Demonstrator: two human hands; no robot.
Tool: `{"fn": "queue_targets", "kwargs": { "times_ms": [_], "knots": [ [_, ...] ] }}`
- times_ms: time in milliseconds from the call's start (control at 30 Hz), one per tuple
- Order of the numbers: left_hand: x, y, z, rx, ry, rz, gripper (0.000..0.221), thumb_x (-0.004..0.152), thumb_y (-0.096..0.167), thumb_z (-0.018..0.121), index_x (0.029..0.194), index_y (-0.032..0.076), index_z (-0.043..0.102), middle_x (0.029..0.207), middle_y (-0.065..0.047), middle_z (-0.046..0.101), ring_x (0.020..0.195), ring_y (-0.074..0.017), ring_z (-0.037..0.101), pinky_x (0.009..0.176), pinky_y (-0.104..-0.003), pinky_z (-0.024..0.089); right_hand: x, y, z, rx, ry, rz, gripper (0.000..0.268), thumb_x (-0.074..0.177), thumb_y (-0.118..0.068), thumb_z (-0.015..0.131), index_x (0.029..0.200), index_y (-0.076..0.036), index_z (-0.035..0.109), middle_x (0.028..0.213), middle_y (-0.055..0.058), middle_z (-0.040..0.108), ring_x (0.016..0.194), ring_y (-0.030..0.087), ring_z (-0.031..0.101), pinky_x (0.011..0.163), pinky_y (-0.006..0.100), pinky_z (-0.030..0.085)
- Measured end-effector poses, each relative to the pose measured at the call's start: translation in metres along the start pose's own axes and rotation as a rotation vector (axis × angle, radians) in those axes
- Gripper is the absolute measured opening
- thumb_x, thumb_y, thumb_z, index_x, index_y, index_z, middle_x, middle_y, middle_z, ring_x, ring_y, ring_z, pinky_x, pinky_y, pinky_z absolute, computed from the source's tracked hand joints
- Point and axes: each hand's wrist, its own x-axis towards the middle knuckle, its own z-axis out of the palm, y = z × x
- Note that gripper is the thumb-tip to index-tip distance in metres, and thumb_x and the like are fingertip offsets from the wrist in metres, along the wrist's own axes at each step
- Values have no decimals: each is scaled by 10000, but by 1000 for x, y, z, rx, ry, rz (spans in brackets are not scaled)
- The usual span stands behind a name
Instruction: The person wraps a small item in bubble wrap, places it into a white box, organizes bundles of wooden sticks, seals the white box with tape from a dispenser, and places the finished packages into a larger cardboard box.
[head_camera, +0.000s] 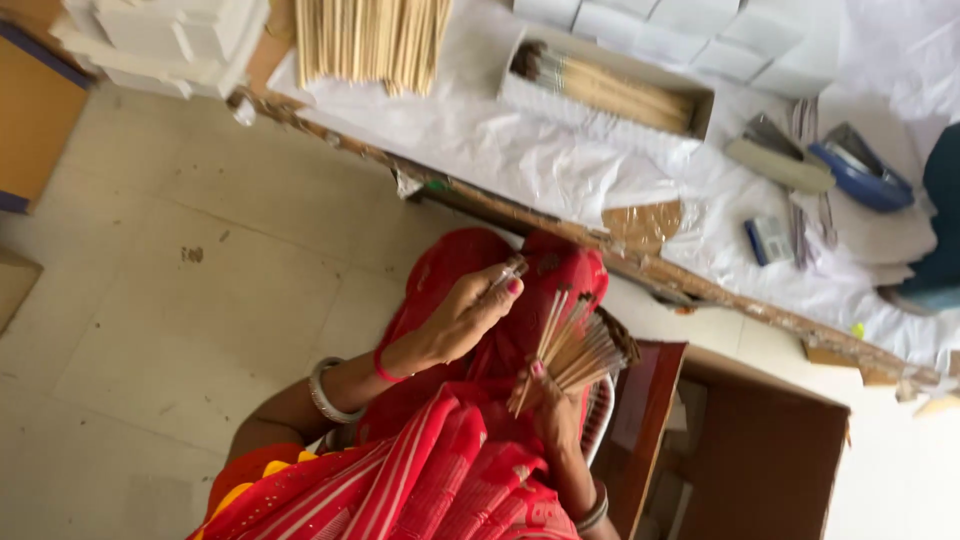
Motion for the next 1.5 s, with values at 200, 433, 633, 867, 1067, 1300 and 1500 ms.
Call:
{"fn": "queue_targets", "kwargs": {
  "times_ms": [200,433,633,867,1067,1300,1500],
  "knots": [
    [-37,-52,45,-324,181,-312,264,1060,323,579,1006,68,538,688,70,412,588,-71,347,506,-270,296,-35,1,26,-146,3,-3,270,935,-191,720,1108,14,689,793,94,702,630,195,676,540,349,585],
    [-43,-82,49,20,79,-90,198,1095,205,541,1000,32,548,725,-11,473,649,-91,427,560,-318,375,-38,13,17,-139,42,21,288,920,-202,725,1102,20,702,813,116,724,607,215,688,523,365,589],
    [-43,-75,59,-102,118,-68,227,1114,240,492,1056,28,552,761,-4,521,645,-80,474,556,-284,415,-34,13,22,-126,-11,3,268,931,-181,717,1105,22,691,795,121,714,592,216,680,501,374,586],
    [-32,-113,35,-633,260,-364,329,1128,331,506,895,100,533,780,3,604,524,-54,424,431,-210,332,-33,12,23,-98,-40,-23,265,956,-200,707,1083,32,690,793,111,703,598,210,678,505,366,582],
    [-34,-80,54,-245,98,-287,254,1042,377,584,1048,125,612,642,45,500,495,-28,413,422,-211,346,-34,12,27,-189,-7,24,268,941,-202,720,1082,25,704,792,115,711,609,214,680,527,349,592],
    [-24,-87,39,-453,168,-405,332,1073,368,561,1001,65,677,654,0,556,487,-71,453,426,-246,377,-32,13,19,-128,9,-32,258,937,-201,723,1064,20,683,791,103,709,614,211,687,528,345,586],
    [-31,-85,51,-201,91,-170,340,1107,385,551,1047,59,623,710,30,570,560,-40,519,471,-224,434,-34,15,18,-148,-29,13,285,949,-223,704,1069,34,700,744,119,708,573,224,683,504,347,585]
  ]
}}
